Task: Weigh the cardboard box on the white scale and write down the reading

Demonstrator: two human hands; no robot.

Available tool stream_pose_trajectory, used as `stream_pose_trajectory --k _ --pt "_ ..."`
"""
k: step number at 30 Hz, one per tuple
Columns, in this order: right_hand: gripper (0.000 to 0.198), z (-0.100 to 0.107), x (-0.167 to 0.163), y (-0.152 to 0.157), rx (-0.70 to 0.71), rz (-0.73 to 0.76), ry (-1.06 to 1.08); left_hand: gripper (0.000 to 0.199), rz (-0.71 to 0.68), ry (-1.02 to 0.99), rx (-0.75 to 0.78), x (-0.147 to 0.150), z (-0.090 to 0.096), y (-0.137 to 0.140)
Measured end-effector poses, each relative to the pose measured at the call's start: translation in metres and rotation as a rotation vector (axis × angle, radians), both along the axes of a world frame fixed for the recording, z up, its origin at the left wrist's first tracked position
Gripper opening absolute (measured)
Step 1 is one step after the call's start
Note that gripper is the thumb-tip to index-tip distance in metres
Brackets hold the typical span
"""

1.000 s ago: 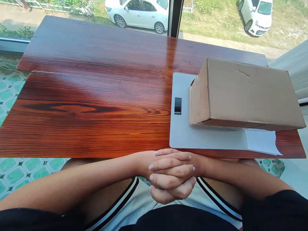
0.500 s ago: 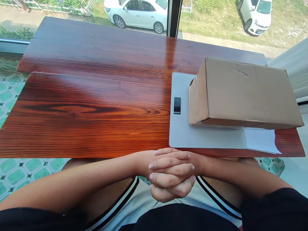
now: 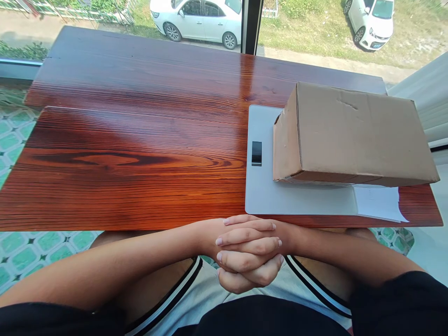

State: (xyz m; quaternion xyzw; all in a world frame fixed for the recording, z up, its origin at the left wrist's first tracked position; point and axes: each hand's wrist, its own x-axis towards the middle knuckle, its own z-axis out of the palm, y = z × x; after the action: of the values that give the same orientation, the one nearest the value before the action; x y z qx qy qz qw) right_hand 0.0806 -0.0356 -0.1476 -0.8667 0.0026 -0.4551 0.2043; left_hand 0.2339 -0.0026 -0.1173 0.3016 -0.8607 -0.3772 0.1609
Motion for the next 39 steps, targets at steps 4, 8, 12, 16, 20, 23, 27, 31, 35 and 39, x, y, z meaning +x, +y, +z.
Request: stream_pose_trajectory --k 4,8,12,16,20,23,27,31,35,39 --pt "0.035 0.001 0.001 0.0 0.017 0.005 -0.02 0.055 -0.026 0.041 -0.002 -0.001 -0.002 -0.001" --pt "0.04 0.002 0.003 0.0 -0.037 -0.026 -0.048 0.053 -0.021 0.09 -0.013 -0.001 -0.005 -0.001" --pt "0.042 0.002 0.003 0.001 0.005 -0.014 -0.029 0.051 0.0 0.105 -0.045 -0.001 -0.006 0.001" --pt "0.046 0.003 0.004 0.001 -0.031 -0.022 -0.038 0.055 0.001 0.078 -0.029 -0.001 -0.004 0.001" --pt "0.043 0.004 0.006 0.002 -0.036 -0.026 -0.065 0.057 -0.004 0.046 -0.003 -0.001 -0.004 0.0" --pt "0.041 0.005 0.006 0.003 -0.039 -0.03 -0.061 0.054 -0.018 0.042 -0.004 -0.001 -0.004 -0.002" --pt "0.039 0.006 0.007 0.004 -0.027 -0.033 -0.067 0.053 -0.034 0.038 -0.011 -0.001 -0.004 -0.003" --pt "0.032 0.005 0.009 0.007 -0.002 -0.058 -0.127 0.053 -0.027 0.03 -0.006 -0.001 -0.004 -0.002" --pt "0.03 0.002 0.011 0.008 0.014 -0.056 -0.141 0.054 0.006 0.057 -0.023 -0.002 -0.007 0.0" --pt "0.031 0.0 0.008 0.006 0.059 -0.036 -0.113 0.056 0.013 0.084 -0.044 -0.003 -0.009 0.0"
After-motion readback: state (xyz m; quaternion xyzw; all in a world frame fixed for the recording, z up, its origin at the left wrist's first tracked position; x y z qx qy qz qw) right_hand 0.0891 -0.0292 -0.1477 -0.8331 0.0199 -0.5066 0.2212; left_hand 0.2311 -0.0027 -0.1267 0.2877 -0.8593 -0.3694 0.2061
